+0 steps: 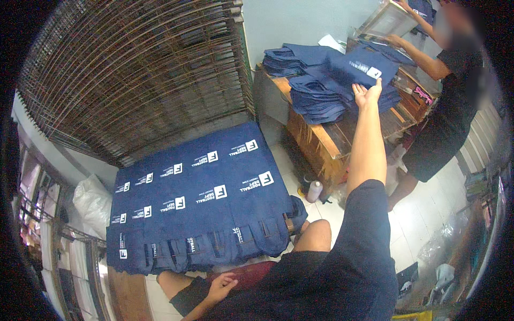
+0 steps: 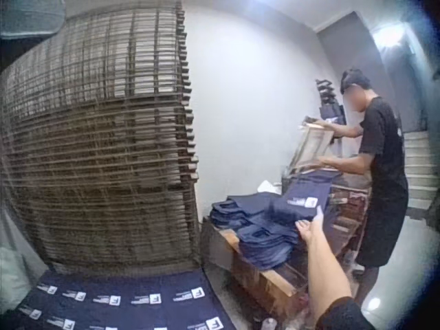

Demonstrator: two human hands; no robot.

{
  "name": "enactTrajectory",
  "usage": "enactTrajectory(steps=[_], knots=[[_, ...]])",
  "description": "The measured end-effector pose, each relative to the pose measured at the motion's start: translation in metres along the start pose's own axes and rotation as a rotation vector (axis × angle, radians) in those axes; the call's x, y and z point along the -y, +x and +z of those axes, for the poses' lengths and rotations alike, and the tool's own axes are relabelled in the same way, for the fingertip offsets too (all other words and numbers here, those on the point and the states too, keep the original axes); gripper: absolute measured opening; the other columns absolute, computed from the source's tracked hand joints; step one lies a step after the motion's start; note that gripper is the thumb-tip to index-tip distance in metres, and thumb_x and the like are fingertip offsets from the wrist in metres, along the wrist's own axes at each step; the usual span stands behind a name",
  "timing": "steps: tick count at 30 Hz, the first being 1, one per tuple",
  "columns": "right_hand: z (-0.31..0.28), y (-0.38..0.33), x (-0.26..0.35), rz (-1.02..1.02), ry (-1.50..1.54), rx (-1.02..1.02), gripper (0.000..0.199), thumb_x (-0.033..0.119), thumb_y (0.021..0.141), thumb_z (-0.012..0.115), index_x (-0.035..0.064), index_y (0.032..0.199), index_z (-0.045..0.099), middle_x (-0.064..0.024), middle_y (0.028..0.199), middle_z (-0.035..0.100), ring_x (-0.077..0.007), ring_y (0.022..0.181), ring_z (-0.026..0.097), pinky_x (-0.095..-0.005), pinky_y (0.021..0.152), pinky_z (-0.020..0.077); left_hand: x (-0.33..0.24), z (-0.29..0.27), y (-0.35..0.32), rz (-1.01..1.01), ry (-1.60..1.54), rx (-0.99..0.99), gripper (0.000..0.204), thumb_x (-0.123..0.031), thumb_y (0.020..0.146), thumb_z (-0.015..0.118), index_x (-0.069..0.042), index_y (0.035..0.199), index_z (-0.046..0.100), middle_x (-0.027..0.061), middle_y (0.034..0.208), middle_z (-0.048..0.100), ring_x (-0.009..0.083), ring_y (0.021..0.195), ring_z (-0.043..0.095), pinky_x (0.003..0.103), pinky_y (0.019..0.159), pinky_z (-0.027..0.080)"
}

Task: The person repeatedly picks up blue tote bags from a table and stacks them on a large pile on their lap. They handle the bags one at a time, placing each on top of the previous one to build a growing stack.

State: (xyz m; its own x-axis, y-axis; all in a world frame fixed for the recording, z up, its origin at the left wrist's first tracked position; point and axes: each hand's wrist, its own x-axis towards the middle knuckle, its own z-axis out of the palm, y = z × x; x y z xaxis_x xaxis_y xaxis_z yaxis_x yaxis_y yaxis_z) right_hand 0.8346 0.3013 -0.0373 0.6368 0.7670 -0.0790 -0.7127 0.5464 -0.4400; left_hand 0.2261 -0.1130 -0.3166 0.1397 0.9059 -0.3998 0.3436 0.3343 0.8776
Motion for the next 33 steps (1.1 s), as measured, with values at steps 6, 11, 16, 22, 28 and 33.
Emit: enactTrajectory(steps=[6, 11, 16, 22, 28, 33], knots=[[-0.038, 0.073, 0.02, -0.219, -0.159, -0.29, 0.034, 0.007, 0.082, 0.058, -0.0149, 0.105, 0.047, -0.0272, 0.102, 0.057, -0.0382, 0.085, 0.062, -0.048, 0.072, 0.0547, -0.003, 0.008, 0.008, -0.019, 0.039, 0.027, 0.04, -0.022, 0.081, 0.07, 0.0, 0.112, 0.057, 0.0057, 0.082, 0.063, 0.0085, 0.068, 0.057, 0.023, 0.062, 0.047], [-0.037, 0.011, 0.017, -0.4, -0.622, -0.676, 0.047, 0.017, 0.067, 0.07, -0.0143, 0.1, 0.055, -0.0175, 0.1, 0.06, -0.0265, 0.091, 0.061, -0.0373, 0.079, 0.0498, -0.003, 0.019, 0.011, 0.045, 0.021, -0.006, 0.039, -0.026, 0.08, 0.071, -0.005, 0.111, 0.059, 0.0037, 0.079, 0.063, 0.0113, 0.072, 0.058, 0.026, 0.067, 0.048], [-0.065, -0.023, 0.071, -0.559, -0.523, -0.151, 0.017, 0.006, 0.075, 0.067, -0.0022, 0.086, 0.057, -0.0107, 0.083, 0.058, -0.0201, 0.067, 0.06, -0.032, 0.066, 0.0572, -0.032, 0.044, 0.036, 0.177, 0.053, 0.136, 0.037, -0.025, 0.082, 0.069, -0.005, 0.112, 0.058, 0.002, 0.079, 0.062, 0.0087, 0.069, 0.055, 0.025, 0.063, 0.046], [0.013, -0.143, 0.132, -0.582, -0.754, 0.425, 0.019, 0.005, 0.082, 0.057, 0.0092, 0.1, 0.053, -0.0004, 0.083, 0.056, -0.0087, 0.075, 0.058, -0.0262, 0.064, 0.0544, -0.077, 0.081, 0.076, 0.287, -0.233, 0.316, 0.04, -0.029, 0.084, 0.066, -0.006, 0.116, 0.056, 0.003, 0.09, 0.06, 0.0104, 0.08, 0.056, 0.025, 0.071, 0.045], [0.117, -0.307, 0.115, -0.285, -0.79, 0.887, 0.035, 0.0, 0.079, 0.049, 0.004, 0.113, 0.045, -0.0065, 0.094, 0.058, -0.0131, 0.079, 0.061, -0.0254, 0.07, 0.0538, -0.214, 0.164, 0.078, -0.274, -0.871, 1.204, 0.098, -0.085, 0.073, 0.023, -0.013, 0.138, 0.036, 0.0147, 0.137, 0.04, 0.0331, 0.122, 0.042, 0.052, 0.099, 0.034], [0.128, -0.352, 0.054, 0.039, -0.747, 1.154, 0.047, 0.003, 0.077, 0.047, 0.001, 0.124, 0.04, -0.0127, 0.108, 0.055, -0.0152, 0.087, 0.059, -0.0249, 0.076, 0.0502, -0.251, 0.181, 0.04, -0.244, -1.444, 1.617, 0.125, -0.097, 0.046, 0.027, -0.015, 0.141, 0.029, 0.0125, 0.139, 0.037, 0.0345, 0.123, 0.041, 0.051, 0.094, 0.039]])
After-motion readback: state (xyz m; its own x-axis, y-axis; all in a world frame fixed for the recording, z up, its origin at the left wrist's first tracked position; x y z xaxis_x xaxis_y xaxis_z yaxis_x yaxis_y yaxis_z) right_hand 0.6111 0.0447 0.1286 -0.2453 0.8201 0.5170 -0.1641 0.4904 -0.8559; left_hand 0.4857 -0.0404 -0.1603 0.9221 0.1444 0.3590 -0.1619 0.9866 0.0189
